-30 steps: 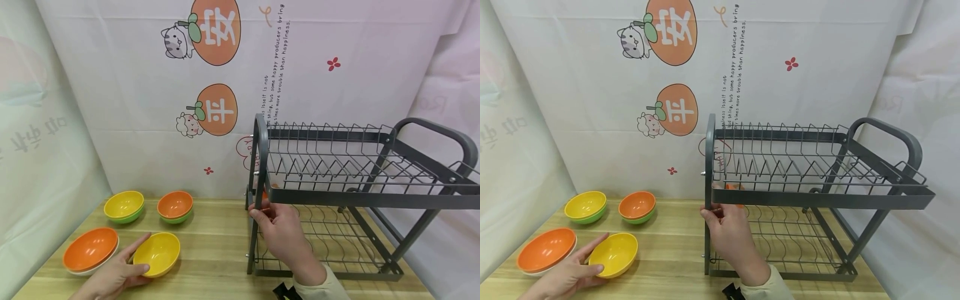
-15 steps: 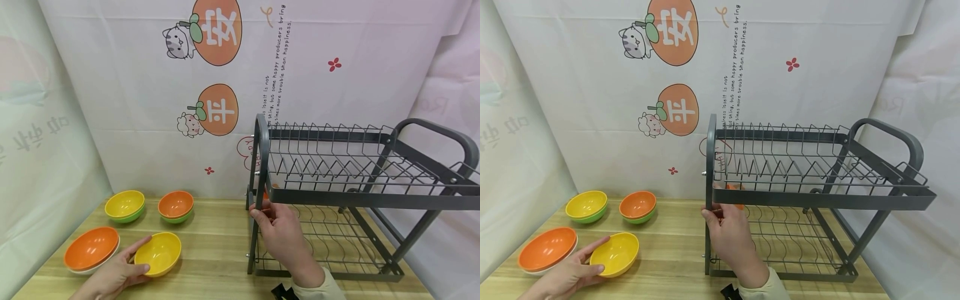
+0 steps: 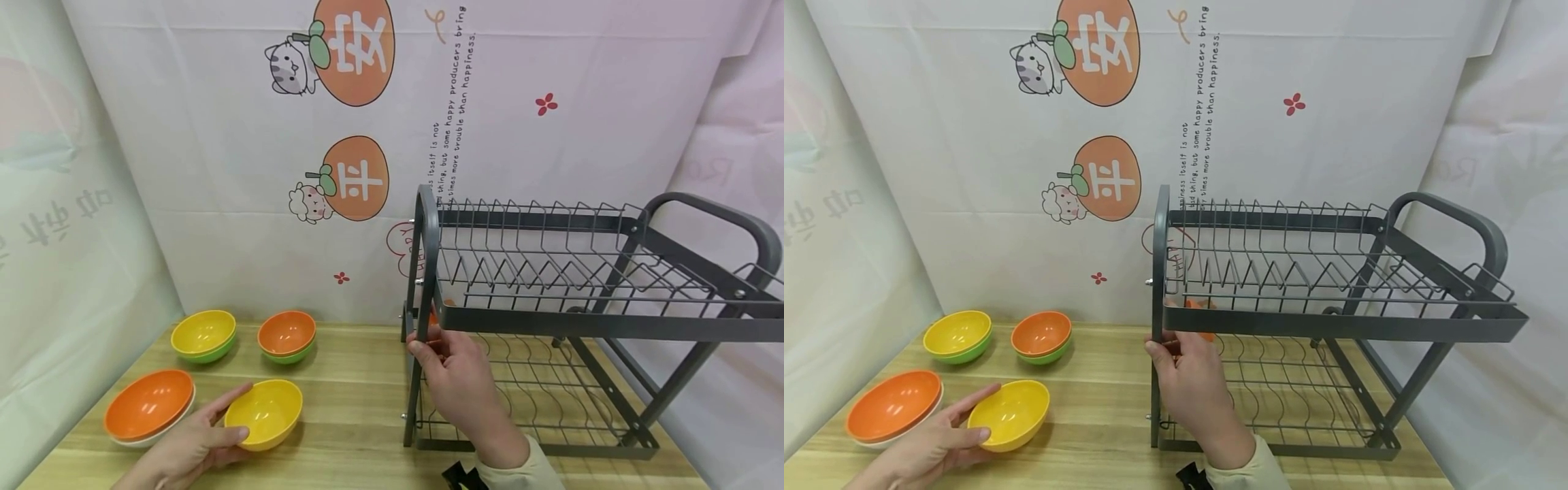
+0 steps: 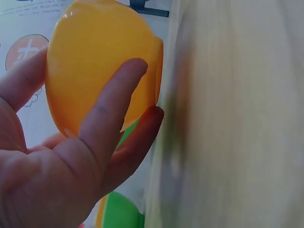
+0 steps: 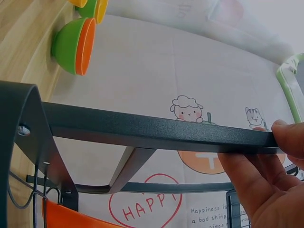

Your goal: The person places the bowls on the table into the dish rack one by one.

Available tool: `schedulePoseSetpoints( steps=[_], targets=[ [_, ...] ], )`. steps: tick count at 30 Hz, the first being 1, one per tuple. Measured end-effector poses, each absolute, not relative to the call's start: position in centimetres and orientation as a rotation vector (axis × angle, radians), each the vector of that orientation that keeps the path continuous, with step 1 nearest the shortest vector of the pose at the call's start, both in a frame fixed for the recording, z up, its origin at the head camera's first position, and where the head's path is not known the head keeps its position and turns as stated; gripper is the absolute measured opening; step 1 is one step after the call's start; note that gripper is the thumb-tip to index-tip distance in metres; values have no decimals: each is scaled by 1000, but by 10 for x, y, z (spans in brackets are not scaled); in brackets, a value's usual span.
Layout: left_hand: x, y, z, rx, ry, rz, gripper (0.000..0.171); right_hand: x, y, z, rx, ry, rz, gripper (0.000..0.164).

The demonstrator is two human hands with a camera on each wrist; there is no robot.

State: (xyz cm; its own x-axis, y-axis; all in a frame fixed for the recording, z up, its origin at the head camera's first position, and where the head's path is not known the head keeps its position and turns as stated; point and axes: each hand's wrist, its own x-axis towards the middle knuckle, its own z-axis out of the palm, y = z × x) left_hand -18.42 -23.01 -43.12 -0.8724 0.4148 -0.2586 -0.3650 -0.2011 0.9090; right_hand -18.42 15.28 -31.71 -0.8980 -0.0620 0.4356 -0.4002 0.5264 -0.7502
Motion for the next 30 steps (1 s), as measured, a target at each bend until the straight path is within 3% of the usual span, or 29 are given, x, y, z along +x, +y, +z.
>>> schedulePoseSetpoints(
  steps=[22, 30],
  targets=[
    [-184, -168, -388, 220, 1643, 2118, 84, -184, 152, -317, 376, -2416, 1322, 7],
    [-193, -137, -382, 166, 1803, 2159, 83, -185, 153, -318, 369, -2417, 1308, 8]
  ],
)
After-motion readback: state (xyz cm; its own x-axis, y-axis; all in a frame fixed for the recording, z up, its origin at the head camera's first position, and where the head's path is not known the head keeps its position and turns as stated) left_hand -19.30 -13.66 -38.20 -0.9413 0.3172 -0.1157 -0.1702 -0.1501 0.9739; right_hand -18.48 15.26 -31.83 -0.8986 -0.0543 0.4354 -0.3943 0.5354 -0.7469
